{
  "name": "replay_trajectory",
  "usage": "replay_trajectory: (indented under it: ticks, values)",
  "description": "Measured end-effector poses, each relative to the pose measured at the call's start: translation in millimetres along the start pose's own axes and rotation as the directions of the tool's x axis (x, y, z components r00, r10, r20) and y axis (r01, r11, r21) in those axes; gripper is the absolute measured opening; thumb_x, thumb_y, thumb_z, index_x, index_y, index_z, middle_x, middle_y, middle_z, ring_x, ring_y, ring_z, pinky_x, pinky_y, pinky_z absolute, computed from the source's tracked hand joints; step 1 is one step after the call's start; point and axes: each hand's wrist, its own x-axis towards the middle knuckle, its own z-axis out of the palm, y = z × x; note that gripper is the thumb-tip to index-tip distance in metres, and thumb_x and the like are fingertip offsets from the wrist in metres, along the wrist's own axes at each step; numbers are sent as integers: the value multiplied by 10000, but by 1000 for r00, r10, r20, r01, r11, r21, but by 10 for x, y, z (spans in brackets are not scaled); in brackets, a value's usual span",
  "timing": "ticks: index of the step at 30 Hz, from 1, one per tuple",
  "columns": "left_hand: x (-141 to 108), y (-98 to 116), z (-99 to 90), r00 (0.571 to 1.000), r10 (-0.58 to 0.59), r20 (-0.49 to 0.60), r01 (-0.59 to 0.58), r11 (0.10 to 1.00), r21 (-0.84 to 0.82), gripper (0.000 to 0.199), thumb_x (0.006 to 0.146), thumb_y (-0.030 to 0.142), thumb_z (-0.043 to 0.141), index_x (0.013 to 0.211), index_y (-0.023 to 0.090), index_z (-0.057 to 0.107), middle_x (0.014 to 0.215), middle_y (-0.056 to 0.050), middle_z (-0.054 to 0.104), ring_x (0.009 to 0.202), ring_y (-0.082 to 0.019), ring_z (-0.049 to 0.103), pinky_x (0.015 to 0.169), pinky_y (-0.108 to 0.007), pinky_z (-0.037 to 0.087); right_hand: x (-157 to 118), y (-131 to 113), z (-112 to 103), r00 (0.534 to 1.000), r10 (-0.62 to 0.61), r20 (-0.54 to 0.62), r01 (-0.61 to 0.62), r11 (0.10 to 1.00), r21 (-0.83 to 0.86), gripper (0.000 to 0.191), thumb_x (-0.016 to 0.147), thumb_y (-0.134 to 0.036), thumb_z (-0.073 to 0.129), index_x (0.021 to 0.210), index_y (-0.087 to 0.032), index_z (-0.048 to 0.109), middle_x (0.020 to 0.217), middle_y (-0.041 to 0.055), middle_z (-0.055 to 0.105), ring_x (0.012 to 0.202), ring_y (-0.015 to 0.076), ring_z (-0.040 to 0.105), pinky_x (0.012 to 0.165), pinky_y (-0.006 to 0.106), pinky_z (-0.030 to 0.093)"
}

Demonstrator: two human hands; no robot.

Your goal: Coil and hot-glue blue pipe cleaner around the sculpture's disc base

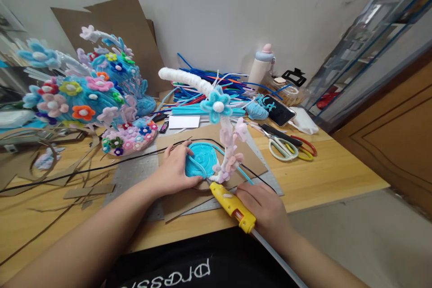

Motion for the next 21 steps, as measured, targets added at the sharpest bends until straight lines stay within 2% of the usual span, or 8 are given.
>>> replay_trajectory:
  ticks: [4,10,21]
  values:
    - [-4,1,-6,1000,2,-1,-2,1000,11,571,611,520,703,1014,201,454,1408,-196,441,1376,-321,338,1149,-549,104,-7,-8,24,1000,3,-24,-4,1000,-17,172,915,-174,475,967,-182,639,941,96,703,844,217,666,747,359,507]
    - [-6,0,-9,1000,3,4,-3,1000,17,577,609,532,704,1017,207,458,1420,-199,434,1379,-319,339,1147,-556,103,-33,-10,41,1000,12,-9,-13,1000,-25,172,940,-199,447,966,-185,616,936,100,696,865,212,660,754,348,501]
    - [-3,-19,-1,1000,11,8,-11,1000,22,580,618,540,709,1014,192,467,1417,-218,434,1387,-316,322,1144,-546,109,-42,-4,24,999,41,26,-41,999,-11,171,962,-205,401,937,-199,570,916,79,684,788,190,642,710,335,457]
